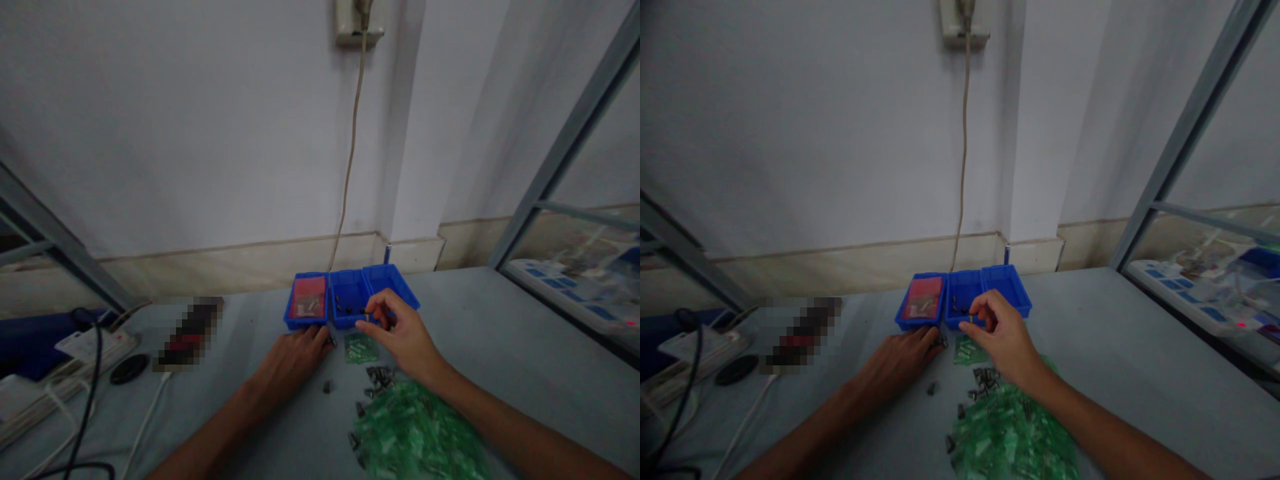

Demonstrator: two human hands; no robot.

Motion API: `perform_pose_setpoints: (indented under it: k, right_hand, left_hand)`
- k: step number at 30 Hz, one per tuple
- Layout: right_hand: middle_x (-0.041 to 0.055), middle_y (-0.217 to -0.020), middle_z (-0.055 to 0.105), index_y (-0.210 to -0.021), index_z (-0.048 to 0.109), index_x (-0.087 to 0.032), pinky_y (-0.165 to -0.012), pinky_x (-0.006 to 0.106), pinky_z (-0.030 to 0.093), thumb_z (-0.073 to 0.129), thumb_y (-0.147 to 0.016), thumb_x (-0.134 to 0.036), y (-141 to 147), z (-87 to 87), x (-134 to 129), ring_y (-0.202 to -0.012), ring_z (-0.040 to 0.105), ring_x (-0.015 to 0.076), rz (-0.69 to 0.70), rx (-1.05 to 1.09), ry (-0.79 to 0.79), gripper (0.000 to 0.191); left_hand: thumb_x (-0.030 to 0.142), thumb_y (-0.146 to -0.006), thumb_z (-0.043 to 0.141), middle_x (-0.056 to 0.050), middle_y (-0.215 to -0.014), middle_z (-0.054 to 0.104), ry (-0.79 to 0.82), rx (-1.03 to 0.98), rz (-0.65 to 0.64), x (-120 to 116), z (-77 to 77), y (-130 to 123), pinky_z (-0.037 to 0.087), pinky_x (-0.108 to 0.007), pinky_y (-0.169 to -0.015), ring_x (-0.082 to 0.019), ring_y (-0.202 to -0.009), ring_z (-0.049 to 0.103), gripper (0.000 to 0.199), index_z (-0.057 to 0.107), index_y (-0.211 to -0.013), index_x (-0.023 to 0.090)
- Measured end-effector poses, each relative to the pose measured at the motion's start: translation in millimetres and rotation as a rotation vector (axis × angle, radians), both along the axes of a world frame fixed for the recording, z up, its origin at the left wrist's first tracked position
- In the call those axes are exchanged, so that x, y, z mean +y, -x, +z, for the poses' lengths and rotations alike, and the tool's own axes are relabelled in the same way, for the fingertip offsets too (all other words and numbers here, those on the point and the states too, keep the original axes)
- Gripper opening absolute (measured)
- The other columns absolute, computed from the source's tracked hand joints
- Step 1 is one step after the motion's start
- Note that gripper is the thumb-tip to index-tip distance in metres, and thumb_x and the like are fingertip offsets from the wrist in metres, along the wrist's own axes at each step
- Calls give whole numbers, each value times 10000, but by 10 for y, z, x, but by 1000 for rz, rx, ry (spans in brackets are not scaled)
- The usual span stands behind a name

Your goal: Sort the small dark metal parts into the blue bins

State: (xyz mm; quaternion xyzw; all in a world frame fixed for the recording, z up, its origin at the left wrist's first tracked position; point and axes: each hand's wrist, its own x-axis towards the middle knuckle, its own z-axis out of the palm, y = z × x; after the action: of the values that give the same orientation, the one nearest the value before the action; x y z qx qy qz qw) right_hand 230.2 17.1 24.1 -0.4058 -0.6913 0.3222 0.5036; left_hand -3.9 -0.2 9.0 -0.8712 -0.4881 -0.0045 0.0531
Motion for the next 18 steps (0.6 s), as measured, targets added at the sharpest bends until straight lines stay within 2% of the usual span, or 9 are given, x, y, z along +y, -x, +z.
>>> perform_pose_setpoints:
  k: [4, 8, 11, 14, 18]
  right_hand:
    - [-17, -808, 535, -900, 584, -227, -597, 276, 373, 772, -820, -310, 9, -25, -9, -660, 458, 147, -13, -33, -47, 220]
    - [-14, -814, 550, -917, 616, -233, -626, 275, 400, 755, -841, -305, 4, 7, -25, -699, 500, 154, 78, 2, -17, 175]
    - [-15, -783, 557, -937, 660, -237, -616, 269, 412, 759, -841, -329, -3, 27, -19, -710, 526, 158, 146, 40, 69, 165]
    - [-30, -716, 545, -981, 664, -235, -493, 246, 373, 752, -840, -399, -10, 32, 9, -566, 484, 126, 215, 130, 192, 233]
    - [1, -790, 640, -1024, 620, -228, -424, 224, 330, 665, -896, -465, -12, 54, 26, -488, 447, 97, 295, 297, 338, 273]
  left_hand:
    - [341, -1051, 395, -81, -1062, 668, -13, -2, 8, 3, -27, 5, 554, -317, -686, -237, -912, 676, 235, 540, -1180, 208]
    - [340, -1050, 398, -78, -1055, 670, -19, -12, 7, 6, -45, 10, 548, -303, -680, -231, -900, 675, 231, 541, -1175, 208]
    - [338, -1048, 402, -71, -1070, 668, -11, -14, 5, 5, -36, 9, 553, -316, -672, -239, -910, 675, 220, 538, -1173, 219]
    - [334, -1046, 406, -76, -1081, 666, -2, -10, 2, 5, -22, 6, 557, -325, -678, -245, -923, 675, 214, 535, -1171, 218]
    - [329, -1046, 406, -78, -1070, 664, -7, -10, 0, 5, -6, 1, 553, -314, -689, -235, -919, 674, 208, 537, -1159, 214]
